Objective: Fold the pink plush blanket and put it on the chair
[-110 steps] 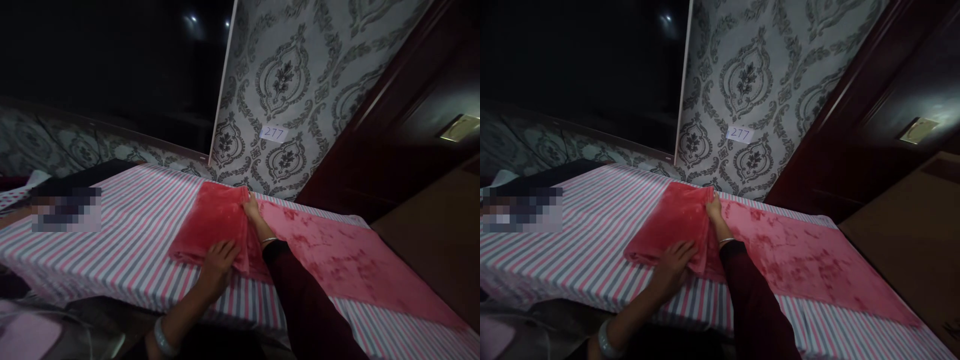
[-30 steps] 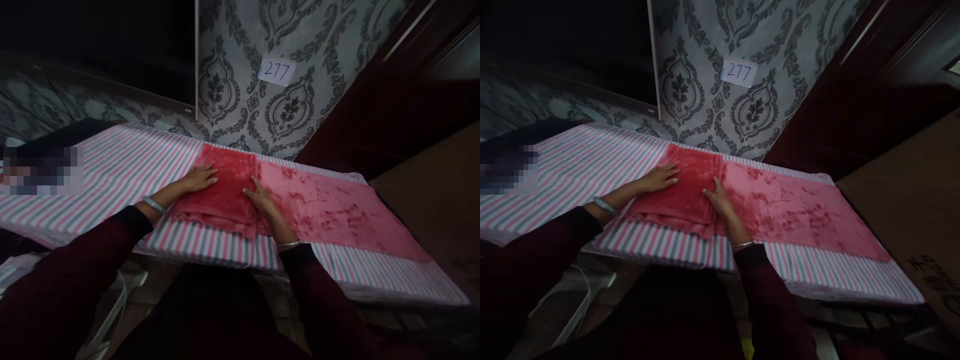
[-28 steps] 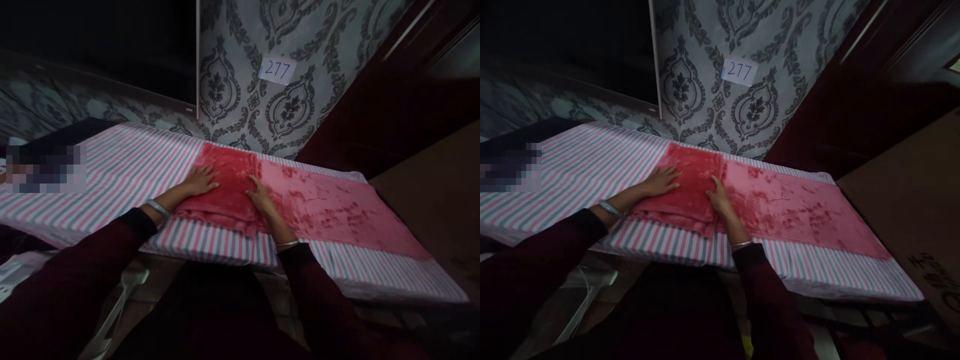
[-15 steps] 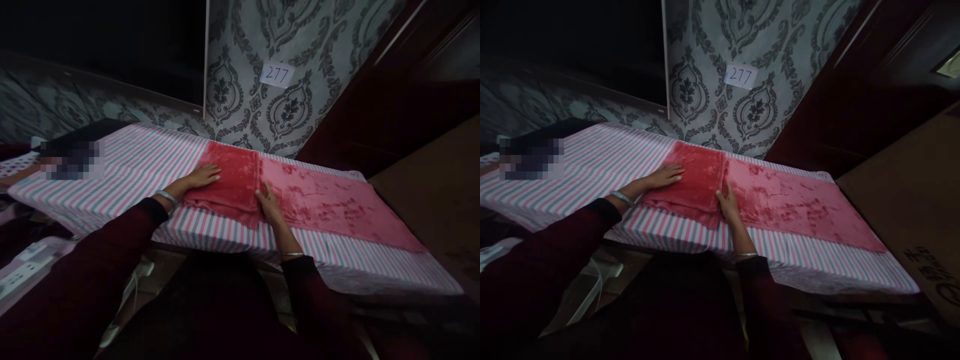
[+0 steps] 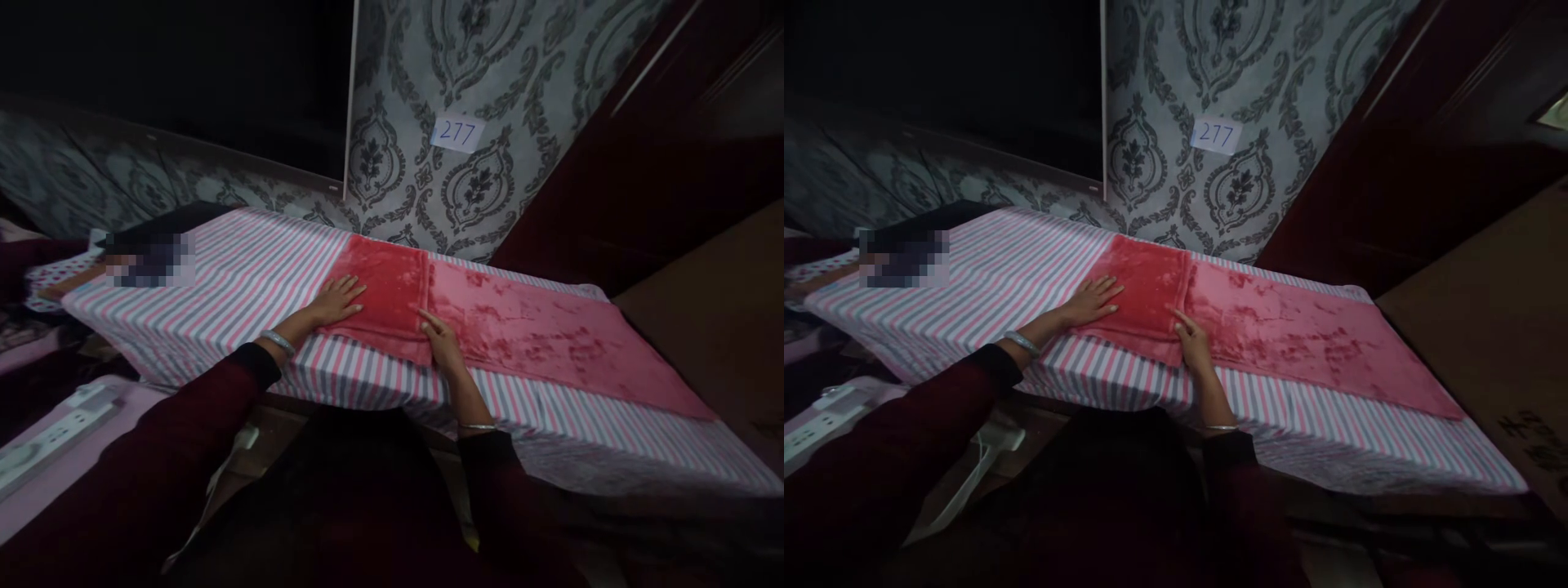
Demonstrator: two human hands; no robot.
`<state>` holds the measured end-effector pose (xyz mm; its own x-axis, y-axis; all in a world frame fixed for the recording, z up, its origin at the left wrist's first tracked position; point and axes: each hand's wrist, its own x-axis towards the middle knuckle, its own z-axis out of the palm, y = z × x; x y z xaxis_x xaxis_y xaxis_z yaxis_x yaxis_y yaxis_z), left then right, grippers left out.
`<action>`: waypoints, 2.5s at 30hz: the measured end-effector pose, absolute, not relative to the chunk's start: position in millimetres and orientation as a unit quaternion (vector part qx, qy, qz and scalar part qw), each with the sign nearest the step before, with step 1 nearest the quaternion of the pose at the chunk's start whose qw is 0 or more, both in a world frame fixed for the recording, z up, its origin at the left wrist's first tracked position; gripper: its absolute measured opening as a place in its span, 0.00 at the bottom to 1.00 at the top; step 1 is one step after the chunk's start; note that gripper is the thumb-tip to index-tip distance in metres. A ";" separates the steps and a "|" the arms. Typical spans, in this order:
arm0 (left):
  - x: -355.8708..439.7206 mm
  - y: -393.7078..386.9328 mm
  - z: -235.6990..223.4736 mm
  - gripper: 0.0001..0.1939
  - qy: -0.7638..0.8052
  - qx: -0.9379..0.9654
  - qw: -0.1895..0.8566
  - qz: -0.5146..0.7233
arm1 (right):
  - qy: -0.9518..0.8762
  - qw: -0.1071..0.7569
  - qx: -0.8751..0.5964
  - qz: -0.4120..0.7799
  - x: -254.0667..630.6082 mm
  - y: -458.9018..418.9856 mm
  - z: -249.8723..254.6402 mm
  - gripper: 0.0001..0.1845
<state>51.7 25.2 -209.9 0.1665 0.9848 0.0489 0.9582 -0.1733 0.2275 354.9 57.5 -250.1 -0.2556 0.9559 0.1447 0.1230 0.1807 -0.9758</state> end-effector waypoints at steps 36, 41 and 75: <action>88.6 45.5 -151.2 0.11 0.589 0.655 0.092 0.464 | -0.658 0.469 -0.422 0.410 348.1 67.1 -247.1 0.20; 87.8 49.2 -158.6 0.07 0.614 0.674 0.063 0.406 | -0.672 0.488 -0.474 0.292 337.7 75.2 -247.8 0.19; 102.5 41.3 -165.0 0.17 0.542 0.715 0.016 0.441 | -0.857 0.308 -0.405 0.081 360.5 48.7 -240.7 0.18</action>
<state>102.5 41.3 -165.0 0.0243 0.7892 0.6137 0.7614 -0.4124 0.5001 360.5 48.7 -240.7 -0.4826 0.7437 0.4626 0.6434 0.6594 -0.3888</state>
